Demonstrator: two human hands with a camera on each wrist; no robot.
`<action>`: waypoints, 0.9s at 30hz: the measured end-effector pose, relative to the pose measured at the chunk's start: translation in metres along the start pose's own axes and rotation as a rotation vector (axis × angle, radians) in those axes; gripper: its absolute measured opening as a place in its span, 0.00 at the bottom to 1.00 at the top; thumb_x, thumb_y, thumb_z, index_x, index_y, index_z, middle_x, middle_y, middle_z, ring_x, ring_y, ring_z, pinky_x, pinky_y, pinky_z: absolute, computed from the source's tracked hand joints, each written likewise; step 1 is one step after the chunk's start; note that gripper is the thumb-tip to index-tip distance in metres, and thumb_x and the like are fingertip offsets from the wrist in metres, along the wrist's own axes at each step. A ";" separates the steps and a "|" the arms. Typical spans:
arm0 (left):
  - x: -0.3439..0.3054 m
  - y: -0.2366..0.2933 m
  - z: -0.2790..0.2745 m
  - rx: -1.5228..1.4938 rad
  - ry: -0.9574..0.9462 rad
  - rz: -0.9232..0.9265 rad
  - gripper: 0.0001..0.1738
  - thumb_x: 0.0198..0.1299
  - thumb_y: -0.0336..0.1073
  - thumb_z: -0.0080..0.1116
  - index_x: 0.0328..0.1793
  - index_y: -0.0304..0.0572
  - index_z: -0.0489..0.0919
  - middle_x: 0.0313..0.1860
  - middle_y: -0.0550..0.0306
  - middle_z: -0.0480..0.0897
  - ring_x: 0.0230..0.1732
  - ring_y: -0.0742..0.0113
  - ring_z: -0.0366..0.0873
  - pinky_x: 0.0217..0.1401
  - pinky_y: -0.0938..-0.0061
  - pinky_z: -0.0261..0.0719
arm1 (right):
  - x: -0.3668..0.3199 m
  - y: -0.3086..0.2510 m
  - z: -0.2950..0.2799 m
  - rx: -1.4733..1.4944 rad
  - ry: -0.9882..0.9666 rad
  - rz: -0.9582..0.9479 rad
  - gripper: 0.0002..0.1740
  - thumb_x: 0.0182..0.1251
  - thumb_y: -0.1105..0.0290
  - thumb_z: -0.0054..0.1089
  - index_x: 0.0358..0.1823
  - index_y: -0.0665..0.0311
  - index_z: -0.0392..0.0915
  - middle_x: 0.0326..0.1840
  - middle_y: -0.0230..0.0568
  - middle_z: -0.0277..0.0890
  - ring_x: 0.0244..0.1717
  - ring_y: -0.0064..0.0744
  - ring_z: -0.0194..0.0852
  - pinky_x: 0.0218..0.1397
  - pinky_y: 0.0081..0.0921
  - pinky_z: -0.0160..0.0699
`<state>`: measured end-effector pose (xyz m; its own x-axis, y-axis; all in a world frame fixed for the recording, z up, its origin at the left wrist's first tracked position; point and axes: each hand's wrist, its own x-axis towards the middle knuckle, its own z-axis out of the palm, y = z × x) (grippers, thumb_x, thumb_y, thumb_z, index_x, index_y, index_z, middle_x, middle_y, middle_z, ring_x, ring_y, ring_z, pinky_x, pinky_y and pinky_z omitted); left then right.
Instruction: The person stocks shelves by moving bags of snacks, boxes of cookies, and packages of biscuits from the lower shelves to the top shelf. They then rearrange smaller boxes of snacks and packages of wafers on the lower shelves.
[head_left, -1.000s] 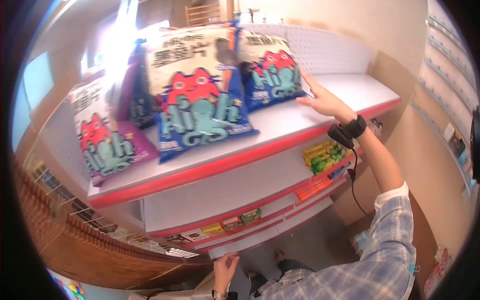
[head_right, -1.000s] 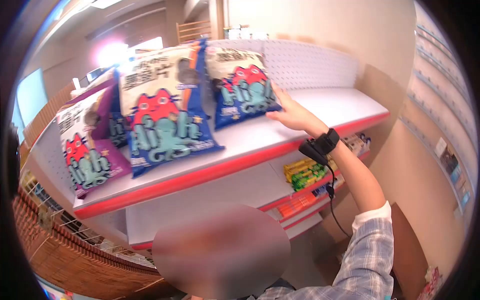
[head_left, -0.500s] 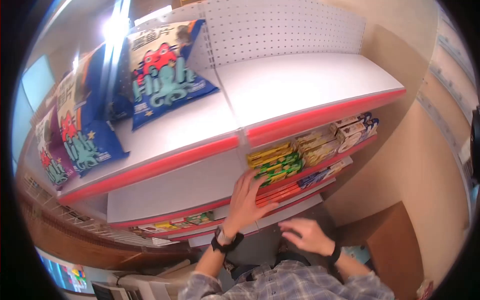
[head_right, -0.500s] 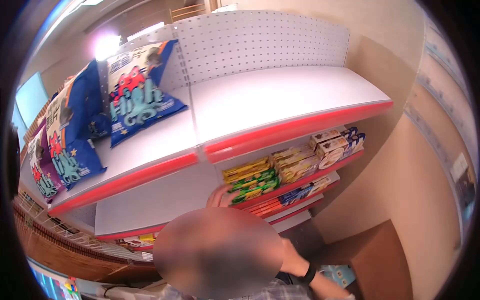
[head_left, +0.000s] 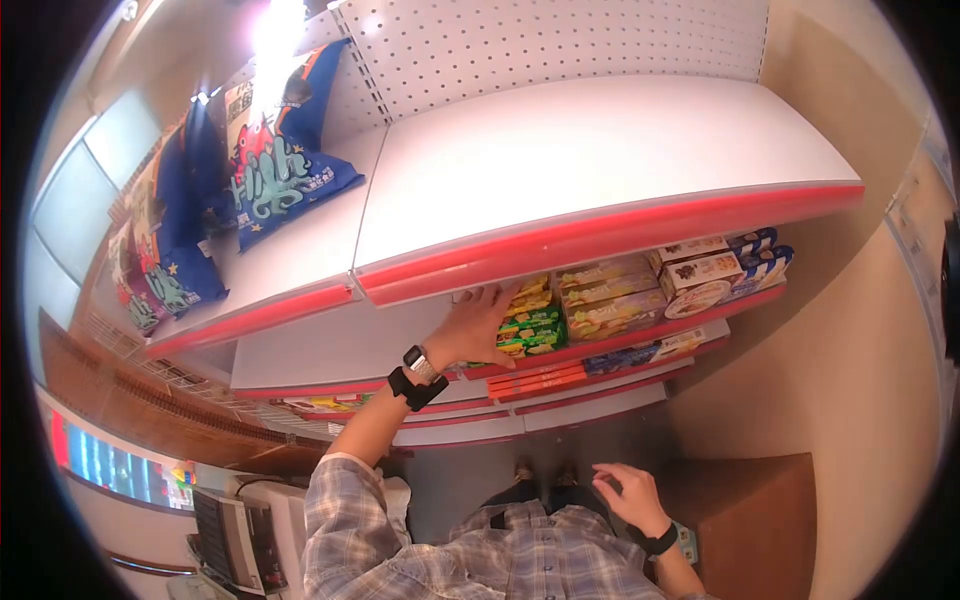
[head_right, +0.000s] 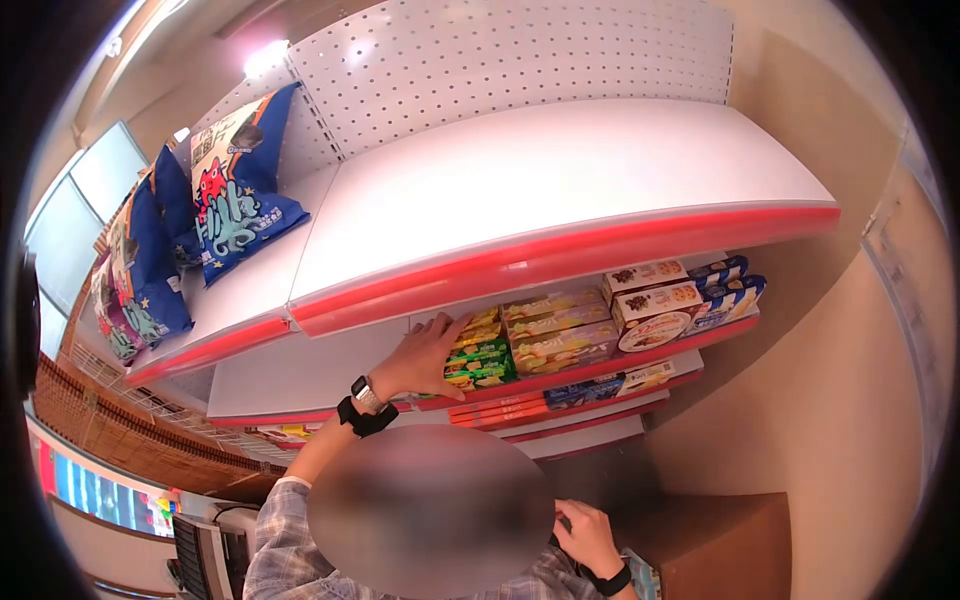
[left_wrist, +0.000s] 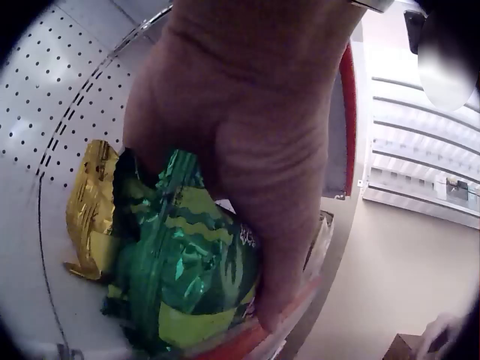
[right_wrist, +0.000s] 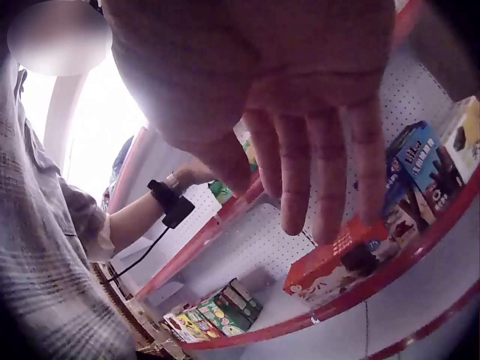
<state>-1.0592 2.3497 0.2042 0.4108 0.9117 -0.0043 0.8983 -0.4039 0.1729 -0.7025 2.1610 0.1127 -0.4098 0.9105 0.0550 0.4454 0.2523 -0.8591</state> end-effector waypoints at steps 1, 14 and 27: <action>-0.001 0.001 -0.002 -0.007 -0.023 -0.006 0.74 0.34 0.57 0.85 0.87 0.48 0.51 0.67 0.35 0.71 0.65 0.34 0.73 0.71 0.43 0.68 | 0.006 -0.001 -0.004 0.005 -0.004 -0.005 0.13 0.67 0.68 0.68 0.51 0.64 0.85 0.39 0.42 0.87 0.41 0.45 0.87 0.44 0.35 0.85; -0.090 0.050 -0.057 0.233 0.206 -0.019 0.64 0.36 0.45 0.81 0.83 0.50 0.61 0.60 0.45 0.74 0.60 0.46 0.74 0.64 0.52 0.69 | 0.028 -0.017 0.022 0.118 -0.022 -0.088 0.13 0.70 0.68 0.67 0.53 0.64 0.86 0.39 0.42 0.88 0.39 0.42 0.88 0.43 0.33 0.85; -0.073 0.102 -0.258 0.252 0.979 0.306 0.51 0.42 0.47 0.79 0.76 0.45 0.69 0.53 0.43 0.78 0.55 0.45 0.79 0.58 0.55 0.73 | 0.087 -0.060 0.048 0.015 -0.280 -0.416 0.12 0.71 0.66 0.66 0.51 0.63 0.87 0.40 0.45 0.87 0.41 0.49 0.85 0.45 0.41 0.83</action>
<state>-1.0382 2.2610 0.4762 0.4210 0.3858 0.8209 0.8304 -0.5281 -0.1777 -0.8029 2.2099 0.1447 -0.7494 0.6101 0.2573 0.1879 0.5685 -0.8009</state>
